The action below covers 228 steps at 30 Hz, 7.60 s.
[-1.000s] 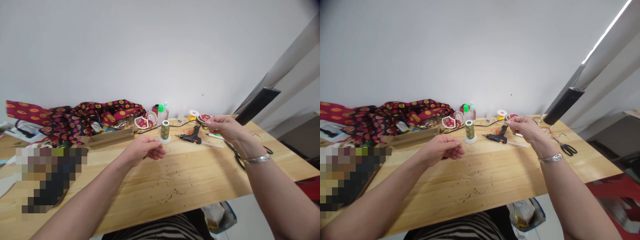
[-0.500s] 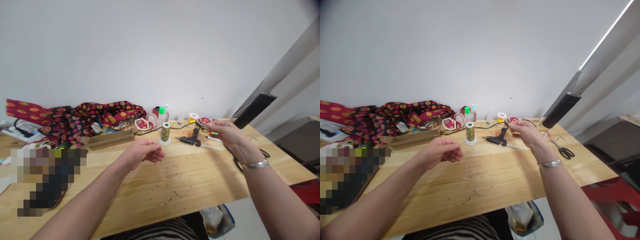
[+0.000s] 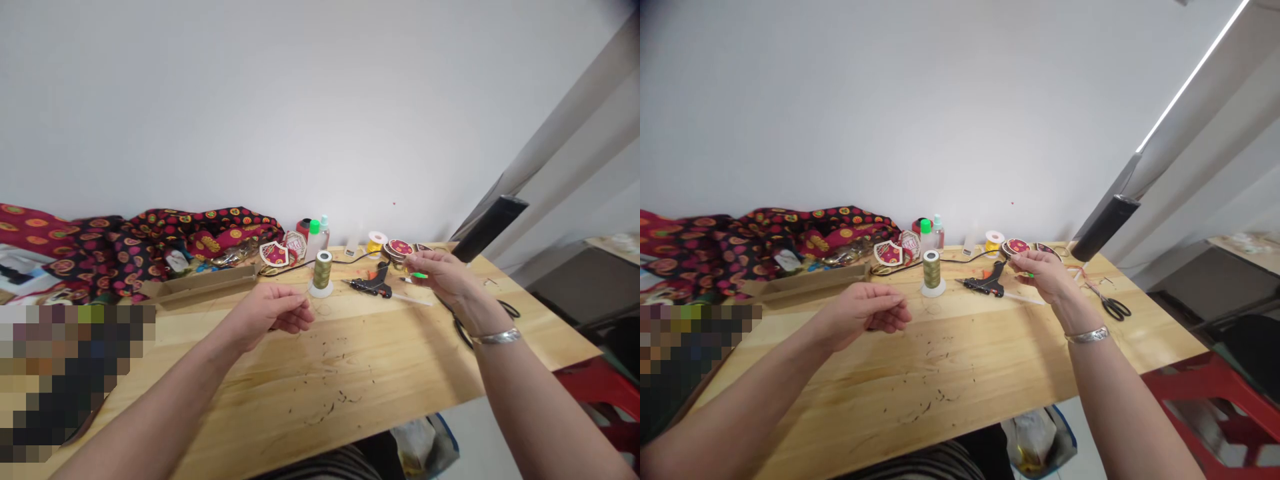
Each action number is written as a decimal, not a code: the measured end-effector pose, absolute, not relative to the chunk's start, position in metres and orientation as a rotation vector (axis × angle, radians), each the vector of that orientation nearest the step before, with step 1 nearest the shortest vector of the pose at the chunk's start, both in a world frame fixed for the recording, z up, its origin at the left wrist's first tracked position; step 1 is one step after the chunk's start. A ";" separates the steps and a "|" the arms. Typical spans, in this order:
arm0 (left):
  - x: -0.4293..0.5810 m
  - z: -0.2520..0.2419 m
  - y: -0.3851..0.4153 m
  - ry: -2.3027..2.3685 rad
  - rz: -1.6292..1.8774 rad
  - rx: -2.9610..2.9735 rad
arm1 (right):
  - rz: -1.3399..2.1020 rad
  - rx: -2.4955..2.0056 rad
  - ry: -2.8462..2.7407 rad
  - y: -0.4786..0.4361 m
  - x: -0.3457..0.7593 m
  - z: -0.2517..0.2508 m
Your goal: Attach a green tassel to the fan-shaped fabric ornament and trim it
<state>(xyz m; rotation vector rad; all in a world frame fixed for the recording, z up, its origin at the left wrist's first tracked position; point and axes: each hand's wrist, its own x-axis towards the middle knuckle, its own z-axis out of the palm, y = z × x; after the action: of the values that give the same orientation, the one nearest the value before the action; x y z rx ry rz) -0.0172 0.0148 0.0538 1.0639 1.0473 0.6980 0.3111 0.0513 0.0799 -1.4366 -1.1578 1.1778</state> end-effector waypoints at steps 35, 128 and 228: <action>-0.004 0.075 0.001 1.128 0.563 1.542 | 1.394 -1.222 -1.880 0.008 0.186 0.060; -0.007 0.060 -0.007 1.349 0.669 2.370 | 0.407 -1.879 -2.199 0.001 0.271 0.058; -0.037 0.046 -0.009 1.558 0.563 1.916 | 0.919 -1.444 -1.765 0.019 0.276 0.054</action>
<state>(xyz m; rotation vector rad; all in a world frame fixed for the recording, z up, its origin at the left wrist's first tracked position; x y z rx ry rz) -0.0372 -0.0089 0.0463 1.9159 1.5585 0.5628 0.2759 0.0194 0.0540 -1.4443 -1.7655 0.9185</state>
